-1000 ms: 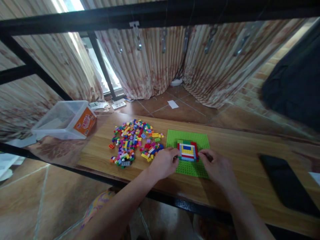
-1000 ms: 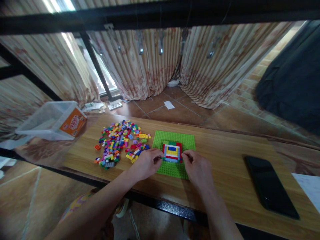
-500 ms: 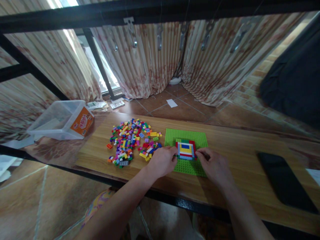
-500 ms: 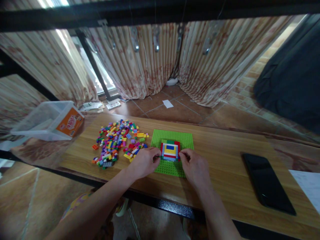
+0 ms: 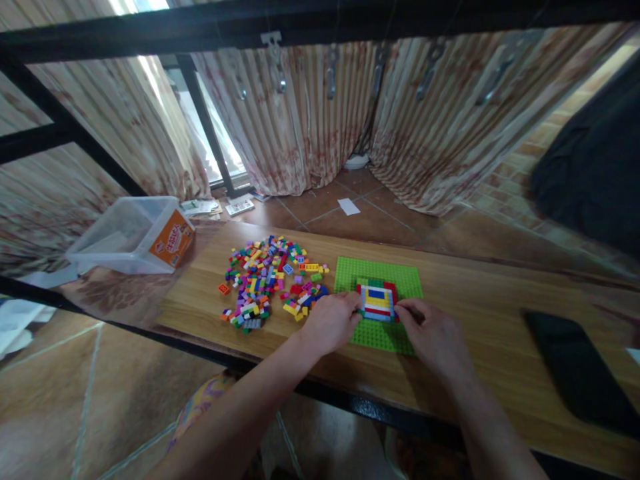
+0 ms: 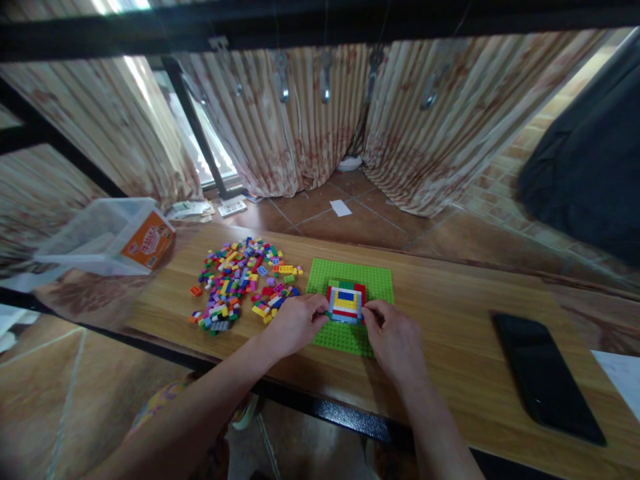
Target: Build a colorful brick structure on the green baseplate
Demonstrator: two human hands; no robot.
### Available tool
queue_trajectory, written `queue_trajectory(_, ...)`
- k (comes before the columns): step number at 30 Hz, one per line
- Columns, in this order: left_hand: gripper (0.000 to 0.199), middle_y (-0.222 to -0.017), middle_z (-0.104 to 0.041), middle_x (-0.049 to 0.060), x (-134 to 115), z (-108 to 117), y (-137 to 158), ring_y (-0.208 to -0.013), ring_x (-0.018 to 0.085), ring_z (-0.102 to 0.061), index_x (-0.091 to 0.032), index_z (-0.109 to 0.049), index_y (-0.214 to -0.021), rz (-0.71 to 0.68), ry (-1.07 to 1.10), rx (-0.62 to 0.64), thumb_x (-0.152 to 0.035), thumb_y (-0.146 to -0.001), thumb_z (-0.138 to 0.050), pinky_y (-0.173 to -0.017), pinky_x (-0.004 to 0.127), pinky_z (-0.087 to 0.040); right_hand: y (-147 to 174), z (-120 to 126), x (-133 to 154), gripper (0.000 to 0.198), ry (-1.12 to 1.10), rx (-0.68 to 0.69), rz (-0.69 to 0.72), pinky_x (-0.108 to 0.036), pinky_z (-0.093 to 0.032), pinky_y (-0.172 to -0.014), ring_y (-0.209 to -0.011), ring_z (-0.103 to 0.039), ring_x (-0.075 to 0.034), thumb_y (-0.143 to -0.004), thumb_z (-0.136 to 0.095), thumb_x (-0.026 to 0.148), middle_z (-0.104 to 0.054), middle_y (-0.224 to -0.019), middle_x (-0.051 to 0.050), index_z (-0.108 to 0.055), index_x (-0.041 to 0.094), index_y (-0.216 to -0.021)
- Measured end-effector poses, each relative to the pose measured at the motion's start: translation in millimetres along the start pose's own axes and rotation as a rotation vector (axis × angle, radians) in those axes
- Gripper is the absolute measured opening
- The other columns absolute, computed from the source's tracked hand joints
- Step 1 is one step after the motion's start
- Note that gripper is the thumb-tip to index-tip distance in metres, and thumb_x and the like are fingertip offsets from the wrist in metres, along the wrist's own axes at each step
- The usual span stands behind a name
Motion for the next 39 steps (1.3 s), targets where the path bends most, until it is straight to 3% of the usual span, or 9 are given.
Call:
queue_trajectory(10, 0.018, -0.082, -0.068, 0.001, 7.7, -0.9, 0.1, -0.076, 0.017, -0.064, -0.019, -0.057, -0.094, 0.042, 0.165, 0.026, -0.013, -0.078, -0.061, -0.069, 0.027, -0.048, 0.1, 1.1, 0.2, 0.031, -0.012, -0.020, 0.023, -0.032, -0.045, -0.068, -0.072, -0.068, -0.021, -0.087, -0.050, 0.046, -0.075, -0.085, -0.005, -0.070, 0.023, -0.088)
queue_trajectory(15, 0.017, -0.084, -0.070, 0.001, 13.6, 1.4, -3.7, -0.079, 0.015, -0.066, -0.019, -0.057, -0.096, 0.060, 0.288, 0.023, -0.010, -0.083, -0.050, -0.071, 0.026, -0.049, -0.5, 5.7, -1.2, 0.031, 0.039, -0.051, 0.008, -0.031, -0.044, -0.064, -0.068, -0.066, -0.020, -0.087, -0.049, 0.045, -0.074, -0.079, -0.005, -0.071, 0.023, -0.085)
queue_trajectory(20, 0.007, -0.079, -0.069, 0.002, 16.6, 2.2, -8.1, -0.073, 0.017, -0.064, -0.018, -0.059, -0.090, 0.126, 0.227, -0.001, -0.020, -0.087, -0.054, -0.067, 0.027, -0.047, -0.7, 5.2, -1.1, 0.031, 0.067, -0.054, 0.018, -0.031, -0.043, -0.064, -0.066, -0.065, -0.020, -0.089, -0.047, 0.043, -0.074, -0.080, -0.005, -0.070, 0.023, -0.085)
queue_trajectory(39, 0.007, -0.083, -0.070, 0.002, 21.8, -2.3, -8.9, -0.075, 0.016, -0.064, -0.019, -0.061, -0.088, 0.215, 0.254, -0.052, -0.023, -0.083, -0.063, -0.069, 0.026, -0.048, -1.9, -3.5, -4.1, 0.030, 0.070, -0.028, -0.020, -0.033, -0.043, -0.064, -0.066, -0.064, -0.021, -0.089, -0.046, 0.042, -0.074, -0.081, -0.006, -0.069, 0.023, -0.086)
Point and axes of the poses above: each hand's wrist, its own y-axis away from the middle knuckle, its own z-axis out of the back of the hand, x = y × z, the point moved 10 cm from there along -y, towards the middle knuckle
